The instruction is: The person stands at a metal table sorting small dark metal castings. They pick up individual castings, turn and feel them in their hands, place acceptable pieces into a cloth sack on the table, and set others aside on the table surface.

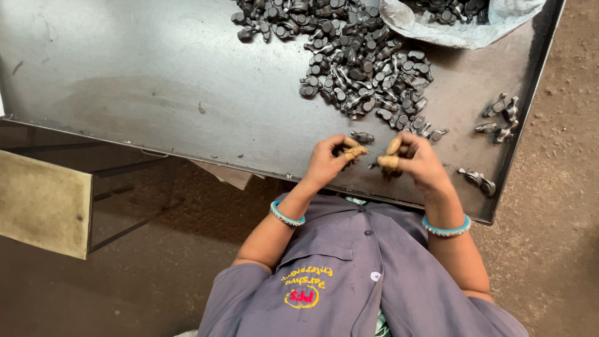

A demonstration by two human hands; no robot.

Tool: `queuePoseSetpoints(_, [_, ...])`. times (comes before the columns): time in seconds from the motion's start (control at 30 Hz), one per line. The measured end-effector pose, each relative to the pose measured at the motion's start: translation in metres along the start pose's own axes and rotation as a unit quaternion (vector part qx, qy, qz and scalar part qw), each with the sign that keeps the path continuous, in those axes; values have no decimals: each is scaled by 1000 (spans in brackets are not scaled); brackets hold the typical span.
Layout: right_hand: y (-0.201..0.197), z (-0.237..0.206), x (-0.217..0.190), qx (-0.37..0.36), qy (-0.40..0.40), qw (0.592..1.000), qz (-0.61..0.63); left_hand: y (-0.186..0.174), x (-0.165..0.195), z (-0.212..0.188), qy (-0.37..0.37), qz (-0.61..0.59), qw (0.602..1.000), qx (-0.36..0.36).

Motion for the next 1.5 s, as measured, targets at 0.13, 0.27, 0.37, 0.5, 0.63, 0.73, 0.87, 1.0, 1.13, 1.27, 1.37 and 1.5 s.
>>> queuePoseSetpoints(0.13, [3, 15, -59, 88, -201, 941, 259, -19, 15, -4, 19, 50, 995, 79])
queuePoseSetpoints(0.27, [44, 25, -71, 113, -122, 979, -121, -29, 28, -6, 75, 51, 987, 136])
queuePoseSetpoints(0.37, [80, 22, -65, 139, -194, 828, -507, -28, 28, -5, 75, 58, 982, 163])
queuePoseSetpoints(0.5, [59, 17, -32, 197, -160, 840, -479, -25, 25, -5, 59, 48, 983, 166])
queuePoseSetpoints(0.63, [20, 13, 4, 91, -141, 984, 60, -25, 25, -4, 60, 48, 984, 161])
queuePoseSetpoints(0.73, [2, 4, 24, 53, -62, 964, 254, -24, 25, -3, 66, 42, 985, 156])
queuePoseSetpoints(0.87, [-4, -3, 37, 25, -12, 933, 360, -19, 24, -1, 58, 43, 986, 148])
queuePoseSetpoints(1.0, [-3, -3, 33, 45, 16, 944, 325, -21, 41, -3, 99, 122, 972, 175])
queuePoseSetpoints(1.13, [8, 8, -3, -36, 43, 994, 97, -26, 63, -1, 113, 211, 951, 194])
queuePoseSetpoints(1.27, [7, 27, -69, -16, -74, 986, 151, -29, 78, 13, 85, 277, 943, 164])
queuePoseSetpoints(1.37, [25, 46, -100, 40, -197, 977, 75, -24, 83, 24, 86, 329, 929, 149])
queuePoseSetpoints(1.5, [72, 58, -108, 125, -253, 827, -487, -24, 72, 38, 42, 345, 927, 142])
Point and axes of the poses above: each hand's wrist, its own z-axis towards the middle knuckle, its own y-axis out of the palm, x = y × z, the point moved 6 cm from there along z, towards the middle knuckle, and after that the axes turned 6 degrees about -x, right-handed, at the moved point
